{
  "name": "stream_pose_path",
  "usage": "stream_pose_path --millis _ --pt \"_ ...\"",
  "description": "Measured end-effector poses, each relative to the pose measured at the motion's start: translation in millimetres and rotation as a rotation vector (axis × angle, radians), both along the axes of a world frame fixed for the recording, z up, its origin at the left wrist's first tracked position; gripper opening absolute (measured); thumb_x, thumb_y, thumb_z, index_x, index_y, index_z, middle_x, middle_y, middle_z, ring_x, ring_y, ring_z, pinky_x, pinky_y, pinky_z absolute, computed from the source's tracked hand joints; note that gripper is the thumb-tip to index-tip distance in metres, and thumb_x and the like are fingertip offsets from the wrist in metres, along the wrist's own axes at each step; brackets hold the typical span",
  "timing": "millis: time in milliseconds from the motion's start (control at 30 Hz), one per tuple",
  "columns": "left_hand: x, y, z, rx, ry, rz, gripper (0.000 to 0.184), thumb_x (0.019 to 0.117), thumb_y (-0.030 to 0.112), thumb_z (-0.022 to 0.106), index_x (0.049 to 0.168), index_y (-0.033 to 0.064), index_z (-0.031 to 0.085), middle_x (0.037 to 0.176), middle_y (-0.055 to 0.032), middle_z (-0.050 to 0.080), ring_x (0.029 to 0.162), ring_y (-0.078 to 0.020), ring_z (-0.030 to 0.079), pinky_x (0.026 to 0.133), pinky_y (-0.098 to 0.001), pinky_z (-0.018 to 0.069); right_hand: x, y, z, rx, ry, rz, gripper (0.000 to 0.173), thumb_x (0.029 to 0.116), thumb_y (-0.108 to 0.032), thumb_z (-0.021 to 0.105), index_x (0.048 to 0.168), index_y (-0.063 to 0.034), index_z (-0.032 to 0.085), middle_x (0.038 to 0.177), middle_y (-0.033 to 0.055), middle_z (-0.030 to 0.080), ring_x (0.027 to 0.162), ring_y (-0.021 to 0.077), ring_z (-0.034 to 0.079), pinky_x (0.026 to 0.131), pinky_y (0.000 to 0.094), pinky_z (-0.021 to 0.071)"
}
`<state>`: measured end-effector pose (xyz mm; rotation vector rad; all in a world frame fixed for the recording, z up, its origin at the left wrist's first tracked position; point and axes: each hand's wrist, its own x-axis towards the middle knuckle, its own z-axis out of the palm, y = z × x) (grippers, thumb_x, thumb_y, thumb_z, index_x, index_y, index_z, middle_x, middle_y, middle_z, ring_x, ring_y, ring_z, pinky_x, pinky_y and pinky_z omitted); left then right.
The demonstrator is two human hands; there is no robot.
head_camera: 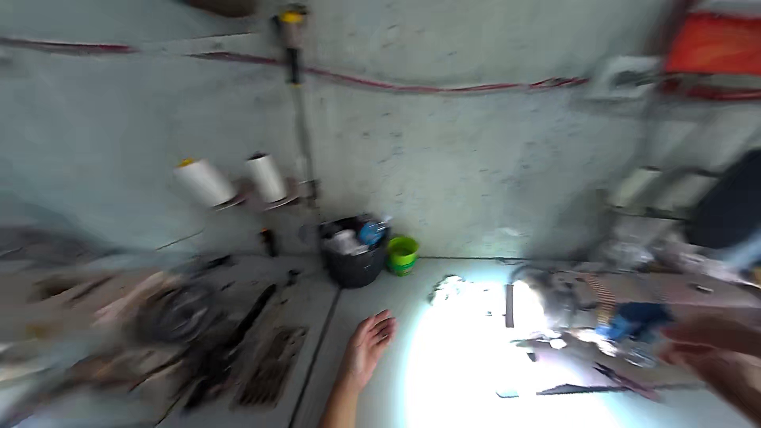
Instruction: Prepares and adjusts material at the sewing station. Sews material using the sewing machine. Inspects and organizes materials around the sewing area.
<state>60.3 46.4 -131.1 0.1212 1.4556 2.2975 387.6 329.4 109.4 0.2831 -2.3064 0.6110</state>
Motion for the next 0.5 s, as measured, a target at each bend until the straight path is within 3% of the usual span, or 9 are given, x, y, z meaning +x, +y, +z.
stream_pose_path --millis 67,100,133,200,300,367,433,500 --pt "1.4 12.8 11.6 -0.333 0.282 0.168 0.036 0.1069 0.014 0.046 0.134 -0.0071 0.056 0.120 -0.0194 0.066 0.098 -0.0204 0.069 0.086 -0.0360 0.0570 3.6 10.3 -7.2 -0.025 0.070 -0.057 0.017 0.0991 -0.021 0.065 0.108 -0.0113 0.075 0.099 -0.0025 0.075 0.096 -0.0004 0.068 0.090 0.0213 0.0565" --pt "-2.8 15.8 21.4 -0.447 0.518 0.235 0.041 0.0994 0.010 0.058 0.135 -0.0115 0.055 0.129 -0.0288 0.063 0.108 -0.0326 0.067 0.091 -0.0484 0.0551 4.7 14.7 -10.8 -0.035 0.115 -0.065 0.016 0.0989 -0.024 0.065 0.108 -0.0153 0.075 0.097 -0.0056 0.074 0.094 -0.0012 0.068 0.088 0.0200 0.0567" --pt "-10.0 19.6 36.1 -0.518 0.754 0.282 0.048 0.0949 0.010 0.063 0.136 -0.0136 0.053 0.134 -0.0353 0.057 0.111 -0.0441 0.064 0.088 -0.0583 0.0537 6.2 17.5 -13.7 -0.049 0.144 -0.068 0.016 0.0986 -0.025 0.065 0.107 -0.0168 0.076 0.095 -0.0070 0.075 0.092 -0.0014 0.068 0.086 0.0191 0.0565" --pt "-33.3 32.3 72.7 -0.677 1.058 0.350 0.052 0.0927 0.009 0.063 0.139 -0.0118 0.051 0.138 -0.0375 0.052 0.106 -0.0490 0.064 0.081 -0.0613 0.0552 8.5 19.9 -17.5 -0.083 0.146 -0.069 0.016 0.0988 -0.027 0.065 0.107 -0.0180 0.076 0.094 -0.0081 0.075 0.091 -0.0016 0.068 0.085 0.0181 0.0565" --pt "-72.2 41.4 108.2 -1.116 1.058 0.293 0.053 0.0954 0.009 0.063 0.144 -0.0083 0.049 0.143 -0.0364 0.050 0.122 -0.0562 0.057 0.093 -0.0719 0.0473 12.3 19.5 -21.3 -0.105 0.117 -0.063 0.017 0.1002 -0.029 0.065 0.107 -0.0189 0.076 0.096 -0.0091 0.075 0.093 -0.0021 0.068 0.087 0.0180 0.0559" --pt "-89.2 48.1 119.4 -1.383 0.957 0.187 0.050 0.0978 0.013 0.063 0.142 -0.0069 0.052 0.139 -0.0350 0.054 0.121 -0.0565 0.058 0.093 -0.0745 0.0450 19.8 21.9 -25.5 -0.112 0.122 -0.079 0.016 0.0997 -0.028 0.065 0.105 -0.0185 0.076 0.094 -0.0086 0.075 0.091 -0.0015 0.068 0.088 0.0192 0.0563" --pt "-90.2 53.6 126.6 -1.513 0.942 0.158 0.041 0.0987 0.012 0.063 0.133 -0.0096 0.057 0.128 -0.0355 0.061 0.114 -0.0565 0.061 0.089 -0.0736 0.0468 30.1 25.5 -30.3 -0.133 0.090 -0.109 0.016 0.0991 -0.026 0.065 0.104 -0.0169 0.076 0.095 -0.0082 0.075 0.092 -0.0018 0.068 0.089 0.0204 0.0566" --pt "-80.4 53.0 133.8 -1.511 0.931 0.144 0.035 0.0985 0.010 0.063 0.126 -0.0111 0.061 0.122 -0.0358 0.063 0.111 -0.0561 0.063 0.089 -0.0726 0.0476 38.1 28.2 -34.6 -0.144 0.019 -0.144 0.016 0.0980 -0.021 0.065 0.102 -0.0090 0.076 0.096 -0.0036 0.076 0.094 -0.0022 0.068 0.090 0.0210 0.0568"
